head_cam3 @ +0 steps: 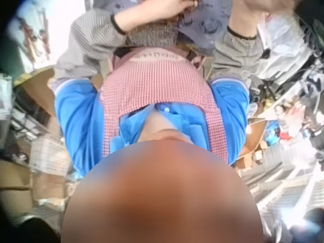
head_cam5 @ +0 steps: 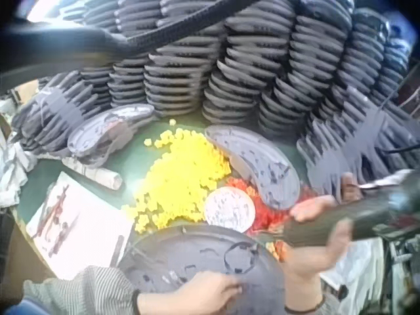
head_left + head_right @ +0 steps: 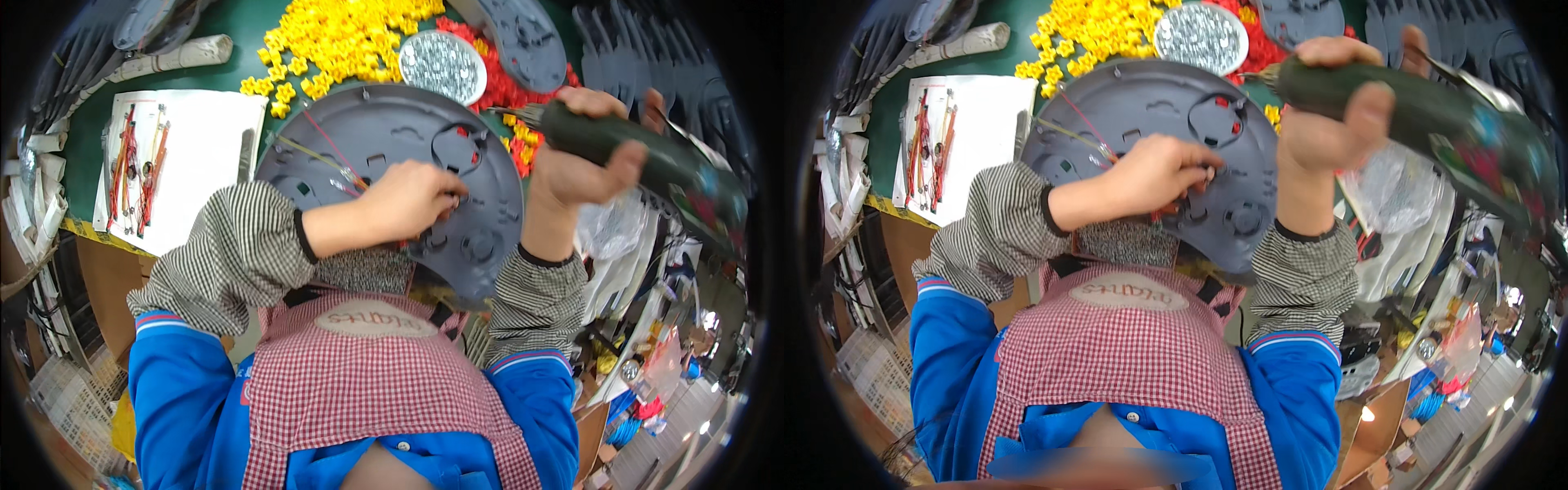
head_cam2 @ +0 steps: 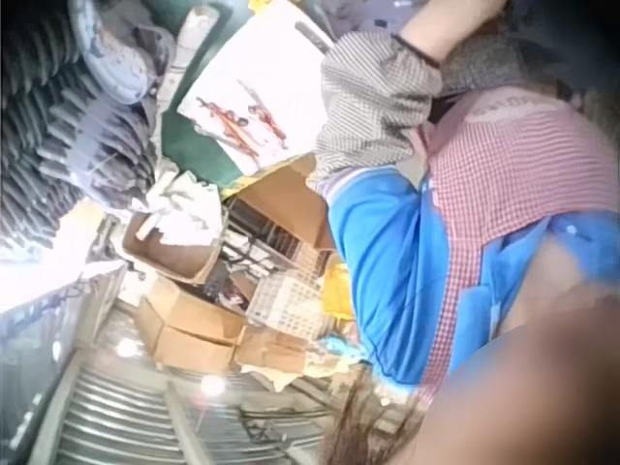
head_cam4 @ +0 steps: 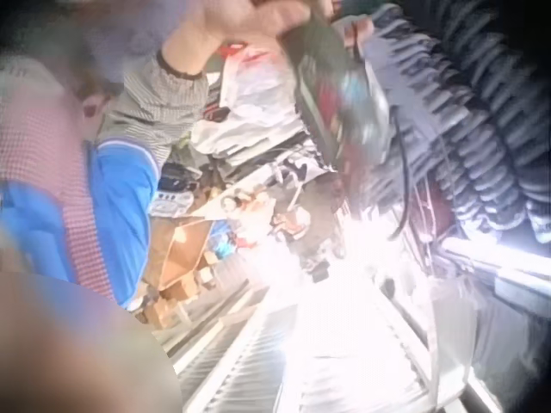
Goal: The person assembles small electronic components onto a grey plastic base, using a power drill to secure parts and attaching wires. They repeatedly place and fasten small star-shaped pieces and wire connectors into designated slots on the base.
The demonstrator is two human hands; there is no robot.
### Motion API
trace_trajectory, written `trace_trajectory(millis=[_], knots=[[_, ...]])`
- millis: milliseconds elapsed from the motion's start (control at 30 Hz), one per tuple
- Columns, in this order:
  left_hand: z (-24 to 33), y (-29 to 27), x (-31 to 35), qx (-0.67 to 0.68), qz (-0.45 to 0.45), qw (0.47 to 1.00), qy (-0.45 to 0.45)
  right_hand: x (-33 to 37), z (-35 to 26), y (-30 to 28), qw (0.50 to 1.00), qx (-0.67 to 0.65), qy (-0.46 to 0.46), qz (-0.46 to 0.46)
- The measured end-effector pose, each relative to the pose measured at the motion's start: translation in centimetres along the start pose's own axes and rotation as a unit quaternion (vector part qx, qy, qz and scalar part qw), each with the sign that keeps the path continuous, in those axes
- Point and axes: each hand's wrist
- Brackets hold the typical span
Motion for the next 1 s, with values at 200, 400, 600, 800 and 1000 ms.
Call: trace_trajectory(millis=[200,400,600,800,1000], knots=[[-2.3,0.6,-1.4,-0.258,0.08,0.935,0.229,6.5,-5.2,-4.7,0.999,-0.009,0.025,-0.03],[-1.8,1.1,-2.0,-0.268,0.078,0.921,0.271,8.6,-6.3,-4.2,0.993,0.04,0.1,0.049],[-1.8,1.1,-2.2,-0.247,0.086,0.923,0.283,8.5,-6.3,-4.9,0.995,0.002,0.098,-0.009],[-1.5,0.5,-2.4,-0.226,0.116,0.917,0.307,8.4,-6.3,-4.4,0.995,-0.019,0.101,-0.02],[-0.5,0.3,-1.9,-0.288,0.109,0.898,0.314,8.3,-5.9,-3.1,0.992,-0.081,0.096,-0.023]])
Point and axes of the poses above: each hand's wrist, its own x-axis away from the middle knuckle, its own y-axis out of the palm, z = x × y
